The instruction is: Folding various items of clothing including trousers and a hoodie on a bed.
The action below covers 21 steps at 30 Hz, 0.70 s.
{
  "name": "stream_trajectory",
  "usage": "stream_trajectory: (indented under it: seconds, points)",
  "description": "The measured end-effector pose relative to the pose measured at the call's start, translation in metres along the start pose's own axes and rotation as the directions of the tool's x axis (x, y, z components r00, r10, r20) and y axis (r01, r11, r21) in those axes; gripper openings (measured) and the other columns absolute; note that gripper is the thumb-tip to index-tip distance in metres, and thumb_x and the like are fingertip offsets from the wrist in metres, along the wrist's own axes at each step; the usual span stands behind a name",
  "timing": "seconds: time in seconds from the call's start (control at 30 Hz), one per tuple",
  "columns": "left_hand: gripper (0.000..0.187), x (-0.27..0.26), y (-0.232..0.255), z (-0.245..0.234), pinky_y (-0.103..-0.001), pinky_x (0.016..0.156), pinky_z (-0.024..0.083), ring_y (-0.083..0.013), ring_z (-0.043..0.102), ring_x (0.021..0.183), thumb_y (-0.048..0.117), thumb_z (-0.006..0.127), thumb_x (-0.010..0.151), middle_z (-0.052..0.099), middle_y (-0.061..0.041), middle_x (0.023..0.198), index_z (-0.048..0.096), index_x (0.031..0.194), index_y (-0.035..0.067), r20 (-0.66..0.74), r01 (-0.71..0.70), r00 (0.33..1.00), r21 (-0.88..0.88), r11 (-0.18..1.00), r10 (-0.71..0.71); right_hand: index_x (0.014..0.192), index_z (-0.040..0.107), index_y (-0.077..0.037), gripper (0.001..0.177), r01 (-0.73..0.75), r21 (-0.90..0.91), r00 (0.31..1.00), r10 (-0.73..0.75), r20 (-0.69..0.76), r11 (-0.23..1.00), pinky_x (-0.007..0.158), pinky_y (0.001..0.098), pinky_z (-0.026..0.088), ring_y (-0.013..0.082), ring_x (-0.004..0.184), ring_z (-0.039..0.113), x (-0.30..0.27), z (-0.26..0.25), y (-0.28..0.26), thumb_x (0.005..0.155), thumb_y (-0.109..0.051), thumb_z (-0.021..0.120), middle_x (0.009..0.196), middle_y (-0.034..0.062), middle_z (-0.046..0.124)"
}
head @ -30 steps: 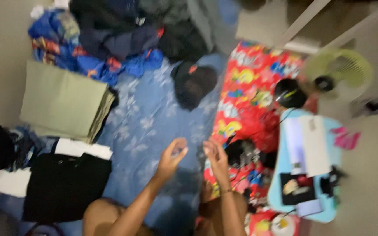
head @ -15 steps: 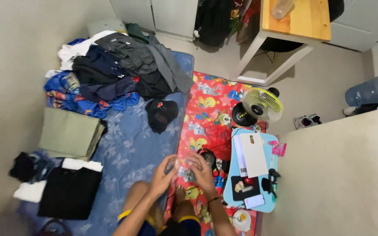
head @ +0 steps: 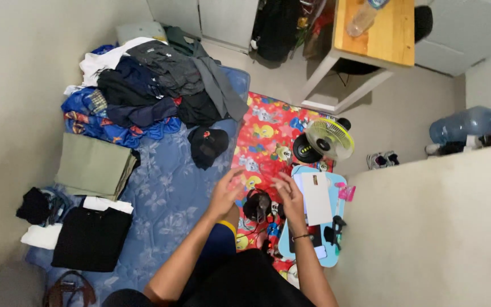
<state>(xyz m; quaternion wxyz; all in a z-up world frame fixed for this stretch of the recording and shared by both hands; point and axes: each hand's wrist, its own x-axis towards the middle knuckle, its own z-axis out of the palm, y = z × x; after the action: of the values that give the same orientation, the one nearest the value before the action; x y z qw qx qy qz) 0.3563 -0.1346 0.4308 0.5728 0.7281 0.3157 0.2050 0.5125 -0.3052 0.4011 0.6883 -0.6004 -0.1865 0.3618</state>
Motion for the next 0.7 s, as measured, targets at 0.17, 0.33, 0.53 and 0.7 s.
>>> stream_trajectory:
  seconds: [0.17, 0.33, 0.53, 0.7]
  points:
    - [0.046, 0.059, 0.005, -0.014, -0.034, 0.113, 0.039, -0.0221, 0.055, 0.135, 0.023, 0.068, 0.095, 0.063, -0.012, 0.140, 0.061, 0.137, 0.006, -0.023, -0.149, 0.989, -0.115, 0.982, 0.148, 0.145, 0.052, -0.006, 0.046, 0.004, -0.097, 0.999, -0.009, -0.050, 0.995, 0.095, 0.0301, 0.052, 0.0174, 0.114, 0.068, 0.078, -0.011, -0.026, 0.103, -0.025, 0.053, 0.126, 0.0096, 0.072]
    - [0.041, 0.160, -0.023, -0.034, -0.034, 0.105, 0.048, -0.0206, 0.062, 0.119, 0.022, 0.067, 0.097, 0.071, -0.011, 0.126, 0.063, 0.135, 0.008, -0.084, -0.064, 0.995, -0.175, 0.983, 0.050, 0.150, 0.050, -0.006, 0.049, -0.015, 0.004, 1.000, 0.015, -0.004, 1.000, 0.092, 0.0282, 0.051, 0.0162, 0.110, 0.064, 0.195, -0.033, -0.010, 0.108, -0.031, 0.054, 0.128, 0.0127, 0.071]
    - [0.054, 0.283, -0.001, -0.036, -0.039, 0.091, 0.052, -0.0266, 0.064, 0.106, 0.029, 0.067, 0.096, 0.066, -0.019, 0.122, 0.054, 0.146, 0.013, 0.031, 0.188, 0.982, -0.288, 0.939, -0.187, 0.150, 0.048, -0.008, 0.052, -0.043, -0.120, 0.997, 0.050, 0.051, 0.992, 0.093, 0.0277, 0.051, 0.0159, 0.114, 0.067, 0.315, -0.012, -0.034, 0.104, -0.030, 0.056, 0.127, 0.0108, 0.070]
    - [0.059, 0.326, 0.019, -0.053, -0.039, 0.100, 0.051, -0.0298, 0.063, 0.122, 0.033, 0.073, 0.093, 0.063, -0.024, 0.129, 0.054, 0.144, 0.012, -0.098, -0.021, 0.995, 0.086, 0.996, 0.029, 0.152, 0.045, -0.008, 0.055, -0.005, -0.105, 0.988, 0.021, 0.155, 0.994, 0.091, 0.0294, 0.050, 0.0160, 0.115, 0.066, 0.377, 0.028, -0.058, 0.103, -0.030, 0.057, 0.127, 0.0100, 0.070]
